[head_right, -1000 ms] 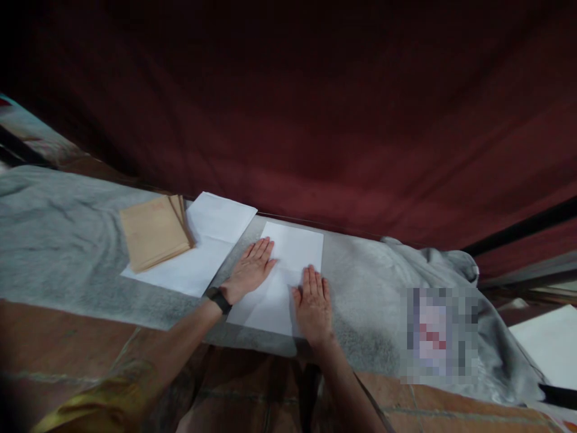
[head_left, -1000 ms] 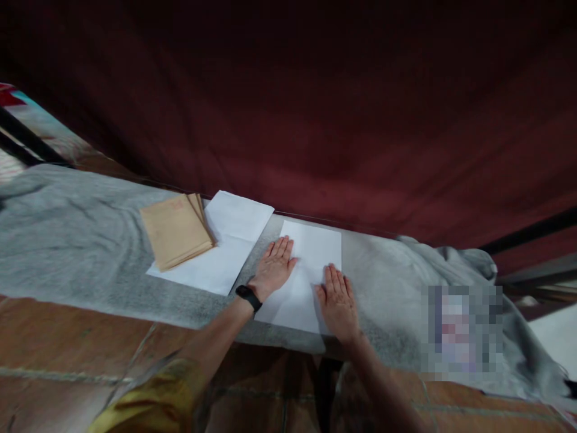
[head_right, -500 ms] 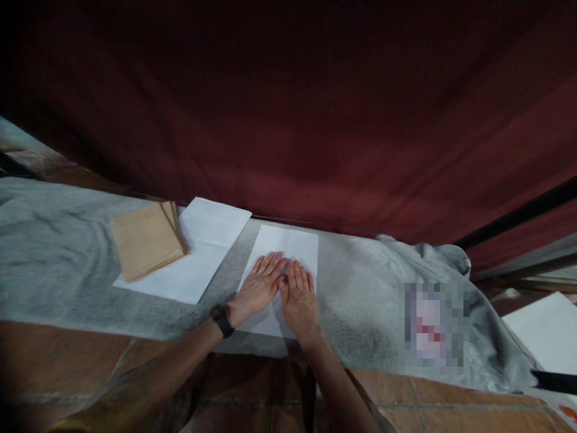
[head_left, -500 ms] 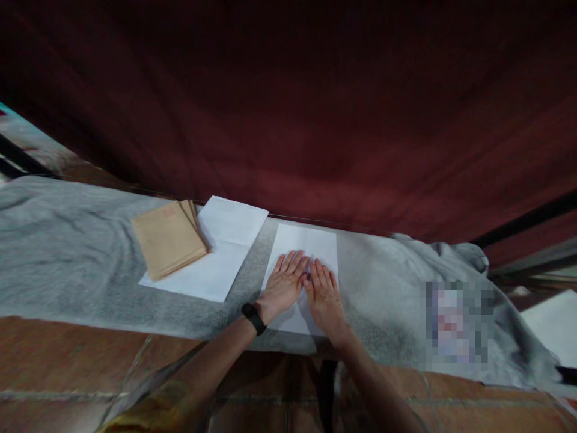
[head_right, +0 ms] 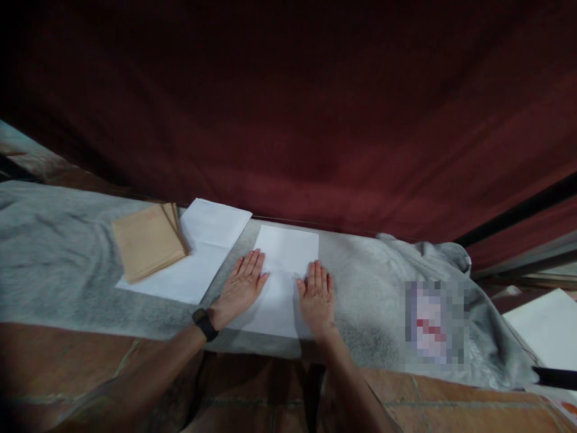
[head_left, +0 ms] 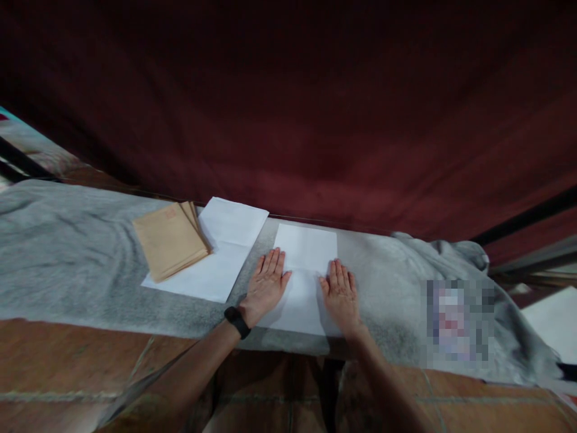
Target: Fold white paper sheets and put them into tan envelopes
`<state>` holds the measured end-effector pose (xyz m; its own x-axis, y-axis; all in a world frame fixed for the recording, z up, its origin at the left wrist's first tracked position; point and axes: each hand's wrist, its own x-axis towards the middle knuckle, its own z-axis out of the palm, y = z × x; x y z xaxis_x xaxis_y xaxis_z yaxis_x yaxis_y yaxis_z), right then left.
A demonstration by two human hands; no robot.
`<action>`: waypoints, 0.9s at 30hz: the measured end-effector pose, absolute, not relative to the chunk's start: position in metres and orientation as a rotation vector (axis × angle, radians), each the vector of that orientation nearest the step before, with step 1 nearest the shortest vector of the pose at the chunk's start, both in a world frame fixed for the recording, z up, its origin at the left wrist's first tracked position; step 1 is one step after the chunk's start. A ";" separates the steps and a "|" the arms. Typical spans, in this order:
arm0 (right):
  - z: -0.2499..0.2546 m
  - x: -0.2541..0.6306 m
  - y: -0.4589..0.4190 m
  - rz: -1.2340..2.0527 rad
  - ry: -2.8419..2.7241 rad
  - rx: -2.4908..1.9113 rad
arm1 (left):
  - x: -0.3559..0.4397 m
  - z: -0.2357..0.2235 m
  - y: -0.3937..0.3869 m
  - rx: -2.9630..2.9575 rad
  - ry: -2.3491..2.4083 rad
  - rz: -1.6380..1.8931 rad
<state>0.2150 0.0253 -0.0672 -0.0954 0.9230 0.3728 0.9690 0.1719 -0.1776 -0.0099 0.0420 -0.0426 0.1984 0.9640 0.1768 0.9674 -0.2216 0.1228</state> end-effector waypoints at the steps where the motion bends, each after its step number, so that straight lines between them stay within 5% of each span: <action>1: -0.067 0.216 0.026 -0.164 -2.039 -1.814 | -0.011 -0.042 0.042 -2.403 -1.969 -0.326; 15: -0.060 0.172 0.030 -0.012 -2.311 -1.552 | 0.020 -0.048 0.012 -2.671 -1.557 -0.525; 27: -0.068 0.201 0.028 -0.253 -2.179 -1.679 | 0.001 -0.041 0.005 -2.598 -1.698 -0.429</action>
<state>0.2006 0.0276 -0.0682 -0.2163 0.8907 0.3997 0.9587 0.2713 -0.0858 0.0014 0.0055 -0.0409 0.3753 0.8974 0.2319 0.8998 -0.4128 0.1414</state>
